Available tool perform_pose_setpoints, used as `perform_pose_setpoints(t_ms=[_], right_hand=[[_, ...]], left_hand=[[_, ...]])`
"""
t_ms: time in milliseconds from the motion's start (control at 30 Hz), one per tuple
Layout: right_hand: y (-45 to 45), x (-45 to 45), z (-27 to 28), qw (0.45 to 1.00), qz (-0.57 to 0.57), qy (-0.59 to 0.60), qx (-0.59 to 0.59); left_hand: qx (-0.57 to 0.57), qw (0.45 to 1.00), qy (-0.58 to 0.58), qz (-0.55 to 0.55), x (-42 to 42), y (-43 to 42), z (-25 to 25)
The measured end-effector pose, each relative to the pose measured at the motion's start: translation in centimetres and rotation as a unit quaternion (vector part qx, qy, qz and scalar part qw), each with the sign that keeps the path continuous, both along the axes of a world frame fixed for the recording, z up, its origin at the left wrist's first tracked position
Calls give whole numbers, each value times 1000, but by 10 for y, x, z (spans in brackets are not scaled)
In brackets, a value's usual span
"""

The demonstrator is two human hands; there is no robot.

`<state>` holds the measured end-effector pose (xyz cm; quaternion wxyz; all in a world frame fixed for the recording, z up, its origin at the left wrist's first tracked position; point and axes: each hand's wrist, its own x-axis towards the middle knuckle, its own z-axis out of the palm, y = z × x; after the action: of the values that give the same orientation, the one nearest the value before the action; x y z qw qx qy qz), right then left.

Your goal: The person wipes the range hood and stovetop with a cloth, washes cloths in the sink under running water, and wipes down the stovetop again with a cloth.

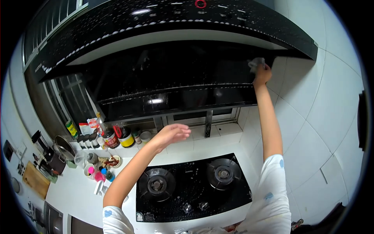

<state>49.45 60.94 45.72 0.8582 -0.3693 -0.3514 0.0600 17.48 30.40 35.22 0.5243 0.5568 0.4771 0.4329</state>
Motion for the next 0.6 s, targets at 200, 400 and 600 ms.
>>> perform_pose_setpoints(t_ms=[200,400,600], right_hand=[[42,37,34,960,179,196,93],[7,26,70,933,223,271,82],[-24,-29,72,969,133,201,-46]], left_hand=[[-42,999,22,-20,-21,3,-16],[-54,997,47,17,-27,4,-13],[-46,998,43,-10,-24,0,-19]])
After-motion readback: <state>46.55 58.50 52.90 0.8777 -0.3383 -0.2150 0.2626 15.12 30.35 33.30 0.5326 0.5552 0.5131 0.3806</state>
